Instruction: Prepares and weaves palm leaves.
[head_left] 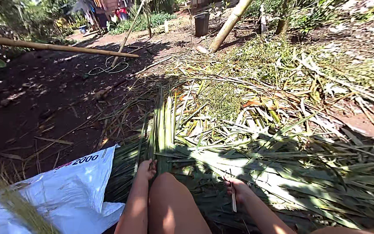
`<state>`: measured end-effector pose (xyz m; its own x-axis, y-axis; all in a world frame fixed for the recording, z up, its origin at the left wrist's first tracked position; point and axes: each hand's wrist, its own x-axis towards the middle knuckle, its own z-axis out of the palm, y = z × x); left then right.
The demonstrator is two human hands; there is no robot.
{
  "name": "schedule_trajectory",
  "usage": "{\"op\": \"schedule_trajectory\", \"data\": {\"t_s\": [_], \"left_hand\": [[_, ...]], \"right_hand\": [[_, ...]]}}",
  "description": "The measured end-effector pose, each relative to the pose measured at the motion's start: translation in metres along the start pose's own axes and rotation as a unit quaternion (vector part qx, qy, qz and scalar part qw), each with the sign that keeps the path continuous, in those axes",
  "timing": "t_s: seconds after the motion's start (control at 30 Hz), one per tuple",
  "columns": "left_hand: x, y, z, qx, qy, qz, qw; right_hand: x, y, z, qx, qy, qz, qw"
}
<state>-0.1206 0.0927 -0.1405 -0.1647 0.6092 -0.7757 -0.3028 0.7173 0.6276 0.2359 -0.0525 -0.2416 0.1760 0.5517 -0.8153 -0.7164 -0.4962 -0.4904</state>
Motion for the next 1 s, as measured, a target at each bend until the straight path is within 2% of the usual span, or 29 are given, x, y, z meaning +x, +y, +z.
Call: {"op": "schedule_trajectory", "data": {"t_s": [0.07,0.17,0.27,0.3,0.4,0.43,0.5,0.6,0.77,0.83,0.93,1.0], "left_hand": [[0.000,-0.001,0.003,0.075,-0.005,0.024,0.997],[-0.031,0.010,0.016,0.209,-0.004,0.144,0.967],[-0.093,0.023,0.044,0.169,-0.020,0.243,0.955],[-0.114,0.022,0.052,0.144,-0.048,0.267,0.952],[-0.165,0.005,0.075,0.118,-0.137,0.318,0.931],[-0.177,-0.003,0.081,0.124,-0.164,0.333,0.920],[-0.194,-0.021,0.094,0.133,-0.205,0.348,0.905],[-0.215,-0.038,0.109,0.138,-0.255,0.316,0.903],[-0.228,-0.049,0.120,0.094,-0.300,0.271,0.910],[-0.227,-0.056,0.123,0.055,-0.311,0.239,0.918],[-0.229,-0.067,0.127,0.029,-0.308,0.204,0.929],[-0.233,-0.073,0.128,0.031,-0.310,0.192,0.930]], "right_hand": [[-0.007,-0.001,0.011,-0.080,0.009,-0.050,0.996],[-0.027,-0.007,0.028,-0.247,0.024,-0.183,0.951],[-0.067,-0.023,0.050,-0.325,-0.028,-0.291,0.900],[-0.082,-0.026,0.057,-0.343,-0.051,-0.346,0.872],[-0.129,-0.036,0.074,-0.423,-0.110,-0.528,0.728],[-0.142,-0.038,0.081,-0.433,-0.111,-0.565,0.693],[-0.162,-0.039,0.092,-0.437,-0.104,-0.610,0.653],[-0.173,-0.037,0.100,-0.428,-0.088,-0.638,0.634],[-0.161,-0.032,0.091,-0.411,-0.085,-0.648,0.635],[-0.157,-0.028,0.087,-0.406,-0.079,-0.650,0.638],[-0.153,-0.026,0.088,-0.395,-0.050,-0.681,0.614],[-0.159,-0.030,0.089,-0.402,-0.048,-0.673,0.619]]}}
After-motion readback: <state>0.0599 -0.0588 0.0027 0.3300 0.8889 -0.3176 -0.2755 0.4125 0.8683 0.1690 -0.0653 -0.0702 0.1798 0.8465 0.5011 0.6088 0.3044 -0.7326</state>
